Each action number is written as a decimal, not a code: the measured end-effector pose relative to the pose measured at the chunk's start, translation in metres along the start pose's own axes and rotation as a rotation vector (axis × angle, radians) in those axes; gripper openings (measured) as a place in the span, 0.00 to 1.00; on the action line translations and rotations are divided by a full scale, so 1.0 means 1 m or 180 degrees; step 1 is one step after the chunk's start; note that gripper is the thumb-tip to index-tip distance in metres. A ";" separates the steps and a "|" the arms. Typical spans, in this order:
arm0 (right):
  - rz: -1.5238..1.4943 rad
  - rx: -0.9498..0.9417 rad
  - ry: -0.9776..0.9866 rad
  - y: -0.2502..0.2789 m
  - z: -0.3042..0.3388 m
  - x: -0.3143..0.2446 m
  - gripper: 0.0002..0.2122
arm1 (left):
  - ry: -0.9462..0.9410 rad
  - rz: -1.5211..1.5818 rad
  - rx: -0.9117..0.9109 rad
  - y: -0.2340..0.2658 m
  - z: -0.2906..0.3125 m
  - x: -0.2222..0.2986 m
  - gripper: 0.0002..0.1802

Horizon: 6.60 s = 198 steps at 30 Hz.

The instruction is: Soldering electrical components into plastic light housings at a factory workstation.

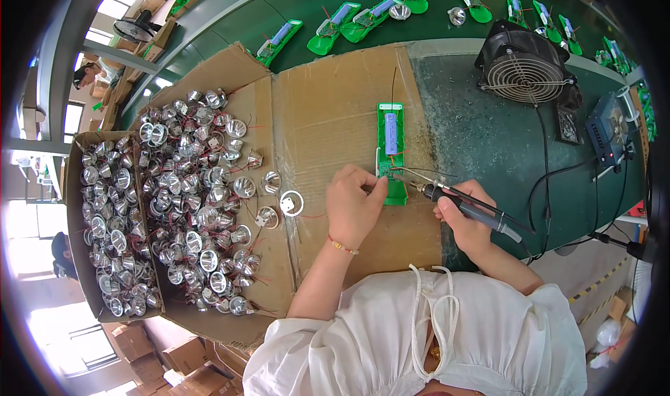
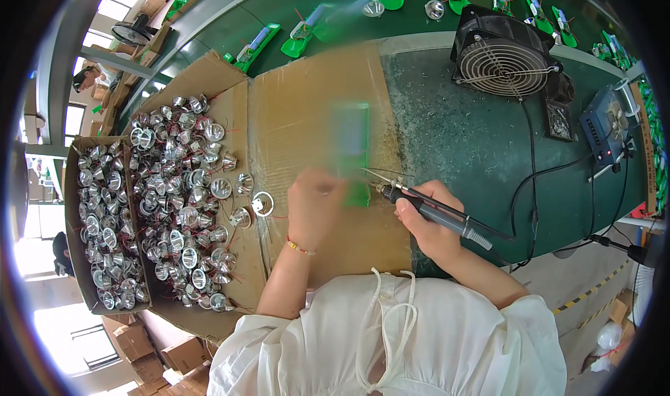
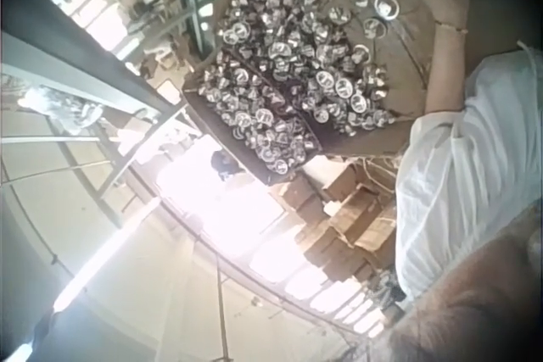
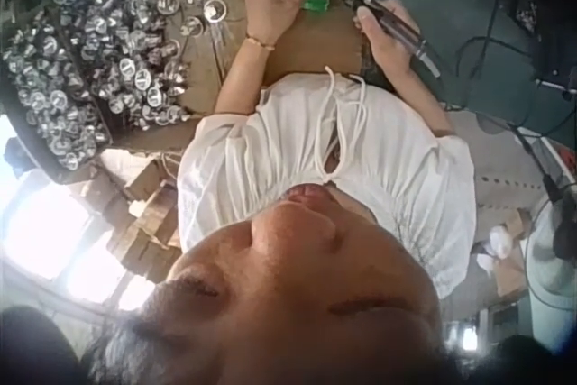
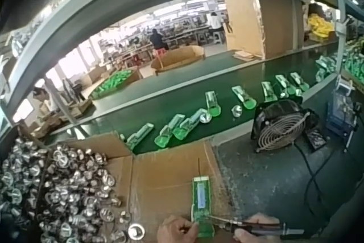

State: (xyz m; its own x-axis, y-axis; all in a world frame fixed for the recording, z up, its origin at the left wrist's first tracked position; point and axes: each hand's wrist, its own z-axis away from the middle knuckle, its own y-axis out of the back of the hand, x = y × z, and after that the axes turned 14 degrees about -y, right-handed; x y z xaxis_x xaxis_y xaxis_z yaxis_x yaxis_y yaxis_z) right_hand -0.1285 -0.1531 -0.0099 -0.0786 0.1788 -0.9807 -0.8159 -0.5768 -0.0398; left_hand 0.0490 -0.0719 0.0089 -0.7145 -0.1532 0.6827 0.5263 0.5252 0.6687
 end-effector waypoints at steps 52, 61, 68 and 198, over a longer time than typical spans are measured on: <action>-0.0130 0.0131 -0.0074 0.002 0.011 -0.003 0.06 | -0.0415 0.0045 -0.0165 -0.004 0.011 -0.009 0.06; 0.0127 0.0087 0.0470 0.012 0.015 -0.014 0.08 | -0.0485 -0.0031 -0.0175 -0.001 0.009 -0.009 0.06; 0.0392 -0.0177 0.1125 0.005 0.002 -0.017 0.10 | -0.0525 -0.0075 -0.0141 -0.003 0.010 -0.011 0.06; 0.0649 -0.0020 0.0625 0.024 0.039 -0.013 0.10 | -0.0573 -0.0430 0.0321 0.029 0.063 0.000 0.05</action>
State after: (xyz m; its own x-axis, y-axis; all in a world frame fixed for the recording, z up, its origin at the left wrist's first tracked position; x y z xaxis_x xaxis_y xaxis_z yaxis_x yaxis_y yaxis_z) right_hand -0.1699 -0.1383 0.0098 -0.1278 -0.0989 -0.9869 -0.7910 -0.5901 0.1616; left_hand 0.0351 -0.0036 0.0102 -0.8506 -0.0809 0.5196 0.3782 0.5925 0.7113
